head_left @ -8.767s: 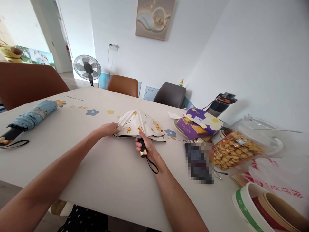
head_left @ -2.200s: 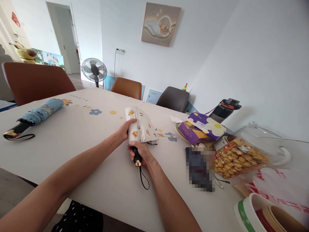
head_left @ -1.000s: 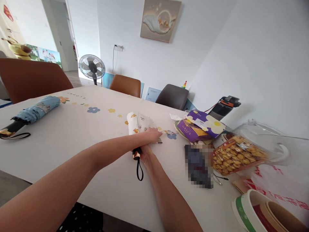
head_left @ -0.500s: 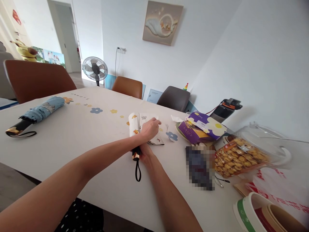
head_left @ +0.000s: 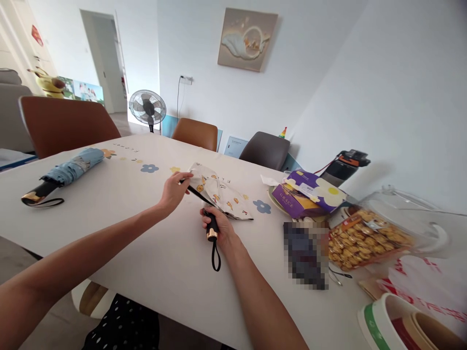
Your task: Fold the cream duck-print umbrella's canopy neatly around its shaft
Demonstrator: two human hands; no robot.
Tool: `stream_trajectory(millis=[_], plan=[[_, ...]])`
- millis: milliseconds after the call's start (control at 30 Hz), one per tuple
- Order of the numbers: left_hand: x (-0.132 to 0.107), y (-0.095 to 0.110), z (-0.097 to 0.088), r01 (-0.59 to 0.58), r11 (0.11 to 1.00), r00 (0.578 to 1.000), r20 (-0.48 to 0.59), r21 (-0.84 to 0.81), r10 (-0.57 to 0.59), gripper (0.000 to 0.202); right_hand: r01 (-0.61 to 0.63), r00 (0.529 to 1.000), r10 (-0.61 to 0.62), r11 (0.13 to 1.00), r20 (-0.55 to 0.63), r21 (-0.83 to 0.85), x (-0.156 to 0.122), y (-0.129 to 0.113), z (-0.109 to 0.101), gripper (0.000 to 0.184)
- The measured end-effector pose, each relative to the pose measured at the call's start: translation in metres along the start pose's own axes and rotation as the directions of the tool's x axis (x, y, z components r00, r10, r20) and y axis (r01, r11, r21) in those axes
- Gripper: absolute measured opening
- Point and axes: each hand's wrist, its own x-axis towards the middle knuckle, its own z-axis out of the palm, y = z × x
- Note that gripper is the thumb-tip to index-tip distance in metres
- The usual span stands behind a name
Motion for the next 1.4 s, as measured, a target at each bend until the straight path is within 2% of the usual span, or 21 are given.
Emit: stream_trajectory(millis=[100, 167, 300, 400, 467, 600, 667, 733, 833, 867, 933, 1000, 1067, 1133, 1267, 1333, 1400], plan=[[-0.007, -0.021, -0.01, 0.226, 0.974, 0.974, 0.009, -0.024, -0.226, 0.025, 0.001, 0.999, -0.002, 1.0, 0.04, 0.017, 0.001, -0.001, -0.001, 0.014], [-0.011, -0.03, -0.011, 0.325, 0.942, 0.945, 0.047, -0.082, -0.323, 0.027, -0.024, 0.999, 0.023, 0.999, 0.036, 0.04, 0.002, -0.003, -0.002, 0.017], [-0.012, -0.031, -0.01, 0.356, 0.901, 0.934, 0.106, -0.246, -0.34, 0.03, -0.125, 0.992, 0.124, 0.989, 0.016, 0.073, 0.002, -0.008, 0.0, 0.04], [-0.009, -0.026, -0.016, 0.342, 0.885, 0.938, 0.067, -0.316, -0.339, 0.03, -0.149, 0.989, 0.149, 0.987, -0.007, 0.061, 0.001, -0.009, 0.002, 0.044], [-0.005, -0.027, -0.024, 0.314, 0.895, 0.945, 0.01, -0.316, -0.328, 0.031, -0.092, 0.995, 0.094, 0.995, -0.04, 0.037, 0.0, -0.007, 0.003, 0.038], [0.005, -0.039, -0.039, 0.266, 0.934, 0.949, -0.107, -0.24, -0.298, 0.032, 0.088, 0.991, -0.092, 0.995, -0.097, -0.046, 0.001, -0.003, 0.002, 0.025], [0.007, -0.044, -0.041, 0.246, 0.95, 0.952, -0.139, -0.191, -0.274, 0.03, 0.142, 0.981, -0.154, 0.985, -0.121, -0.101, 0.001, -0.002, 0.0, 0.023], [0.005, -0.047, -0.037, 0.182, 0.975, 0.972, -0.126, -0.126, -0.198, 0.028, 0.165, 0.972, -0.188, 0.973, -0.14, -0.16, 0.002, -0.001, -0.001, 0.023], [-0.006, -0.043, -0.023, -0.024, 1.0, 1.0, 0.005, -0.014, 0.024, 0.031, 0.146, 0.973, -0.187, 0.953, -0.136, -0.263, 0.001, 0.001, 0.001, 0.023], [-0.011, -0.041, -0.017, -0.111, 0.993, 0.991, 0.075, 0.027, 0.109, 0.034, 0.139, 0.976, -0.183, 0.944, -0.122, -0.298, 0.0, 0.002, 0.002, 0.023], [-0.019, -0.036, -0.007, -0.27, 0.954, 0.945, 0.226, 0.127, 0.237, 0.037, 0.142, 0.979, -0.183, 0.924, -0.085, -0.354, -0.002, 0.003, 0.004, 0.023], [-0.022, -0.033, -0.001, -0.383, 0.884, 0.885, 0.382, 0.267, 0.267, 0.034, 0.158, 0.979, -0.194, 0.91, -0.057, -0.382, -0.003, 0.005, 0.005, 0.024], [-0.021, -0.034, -0.001, -0.45, 0.808, 0.835, 0.5, 0.381, 0.229, 0.028, 0.142, 0.981, -0.181, 0.91, -0.064, -0.39, -0.004, 0.004, 0.005, 0.027], [-0.016, -0.038, -0.006, -0.48, 0.729, 0.819, 0.548, 0.488, 0.172, 0.028, 0.119, 0.983, -0.161, 0.924, -0.087, -0.363, -0.004, 0.003, 0.004, 0.032], [-0.002, -0.046, -0.026, -0.365, 0.576, 0.913, 0.402, 0.732, 0.068, 0.03, 0.155, 0.972, -0.192, 0.957, -0.138, -0.243, -0.002, -0.002, 0.001, 0.041], [0.003, -0.045, -0.032, -0.313, 0.579, 0.945, 0.307, 0.753, 0.111, 0.026, 0.165, 0.968, -0.202, 0.96, -0.151, -0.227, -0.002, -0.002, 0.001, 0.041], [0.002, -0.039, -0.03, -0.299, 0.662, 0.954, 0.234, 0.688, 0.187, 0.023, 0.159, 0.966, -0.203, 0.954, -0.158, -0.256, -0.002, -0.001, 0.002, 0.037]])
